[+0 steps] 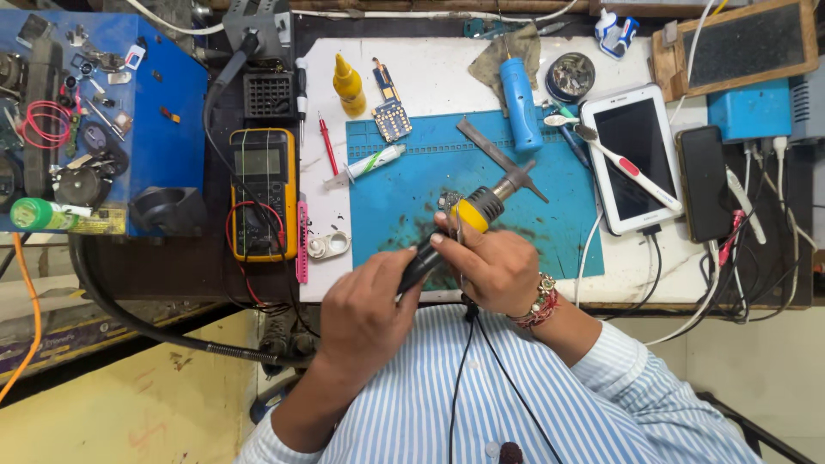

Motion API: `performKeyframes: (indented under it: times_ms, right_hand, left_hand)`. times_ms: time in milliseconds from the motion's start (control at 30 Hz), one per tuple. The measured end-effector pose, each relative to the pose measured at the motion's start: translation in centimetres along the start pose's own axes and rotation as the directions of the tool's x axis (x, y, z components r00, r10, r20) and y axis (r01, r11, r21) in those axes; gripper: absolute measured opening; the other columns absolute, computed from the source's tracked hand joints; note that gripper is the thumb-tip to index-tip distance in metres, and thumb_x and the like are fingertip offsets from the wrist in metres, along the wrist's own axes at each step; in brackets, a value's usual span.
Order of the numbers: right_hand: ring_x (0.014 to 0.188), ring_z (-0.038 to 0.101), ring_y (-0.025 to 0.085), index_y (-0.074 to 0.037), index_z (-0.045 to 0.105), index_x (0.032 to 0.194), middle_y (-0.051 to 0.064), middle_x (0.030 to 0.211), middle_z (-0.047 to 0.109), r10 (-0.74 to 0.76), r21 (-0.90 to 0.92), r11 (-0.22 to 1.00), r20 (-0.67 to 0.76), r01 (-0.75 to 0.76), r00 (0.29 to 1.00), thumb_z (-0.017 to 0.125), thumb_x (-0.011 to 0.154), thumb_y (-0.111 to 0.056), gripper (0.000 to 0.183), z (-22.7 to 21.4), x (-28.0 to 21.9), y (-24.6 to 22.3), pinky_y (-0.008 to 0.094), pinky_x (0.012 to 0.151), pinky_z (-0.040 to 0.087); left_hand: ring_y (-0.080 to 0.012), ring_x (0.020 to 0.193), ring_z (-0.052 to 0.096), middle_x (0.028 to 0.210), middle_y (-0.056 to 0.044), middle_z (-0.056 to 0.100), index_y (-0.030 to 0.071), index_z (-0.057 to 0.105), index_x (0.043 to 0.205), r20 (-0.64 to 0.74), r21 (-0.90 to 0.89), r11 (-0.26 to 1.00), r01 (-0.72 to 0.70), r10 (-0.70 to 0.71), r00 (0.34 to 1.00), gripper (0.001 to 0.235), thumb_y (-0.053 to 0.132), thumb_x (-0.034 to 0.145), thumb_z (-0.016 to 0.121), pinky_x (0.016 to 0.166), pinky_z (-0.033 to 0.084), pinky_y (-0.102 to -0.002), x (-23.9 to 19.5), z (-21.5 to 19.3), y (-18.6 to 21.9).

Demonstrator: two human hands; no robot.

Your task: The person uses tweezers to manipulate components on a small circuit board, then applies a liquid from a yellow bottle and scrubs the board with a toothbrush. Finally, they use a hot air gun to heat the board while holding it with tweezers.

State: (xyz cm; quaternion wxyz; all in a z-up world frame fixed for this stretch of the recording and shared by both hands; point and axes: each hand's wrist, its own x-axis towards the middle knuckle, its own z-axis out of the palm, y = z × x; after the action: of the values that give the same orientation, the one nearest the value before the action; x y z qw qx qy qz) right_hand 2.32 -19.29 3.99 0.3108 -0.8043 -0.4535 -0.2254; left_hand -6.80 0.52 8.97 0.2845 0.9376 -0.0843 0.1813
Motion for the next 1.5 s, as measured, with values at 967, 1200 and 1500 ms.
performKeyframes:
  times_ms: [967,1200,1500]
  right_hand:
    - [0.071,0.067,0.009,-0.005,0.06,0.131,0.012,0.109,0.078,0.565,0.568,0.719,-0.141,-0.4,0.813,0.055,0.108,-0.008,0.024,0.0,-2.7,2.9,0.025,0.067,0.056]
    - [0.086,0.07,0.01,0.001,0.06,0.128,0.011,0.113,0.076,0.794,0.667,0.383,0.116,-0.639,0.597,0.063,0.103,-0.01,0.028,0.6,-5.3,3.3,0.023,0.078,0.058]
    - [0.1,0.071,0.014,0.004,0.072,0.113,0.013,0.113,0.075,0.693,0.601,0.522,0.115,-0.605,0.712,0.077,0.093,0.0,0.021,1.5,-4.8,4.7,0.026,0.088,0.057]
  left_hand:
    - [-0.0303,0.097,0.069,0.094,-0.014,0.066,0.008,0.052,0.115,-0.511,-0.853,0.34,-0.396,-0.389,0.766,0.022,0.021,0.098,0.057,0.106,0.053,-0.049,6.3,5.2,-7.7]
    - [-0.02,0.071,0.057,0.08,-0.008,0.053,0.01,0.046,0.096,-0.235,-0.968,0.04,-0.249,-0.501,0.833,0.012,0.009,0.105,0.054,0.085,0.057,-0.045,7.0,6.3,-8.6]
    - [-0.0186,0.065,0.054,0.07,-0.005,0.049,0.009,0.046,0.092,-0.122,-0.986,-0.041,-0.162,-0.487,0.865,0.018,0.009,0.107,0.057,0.074,0.053,-0.041,6.4,9.3,-9.6]
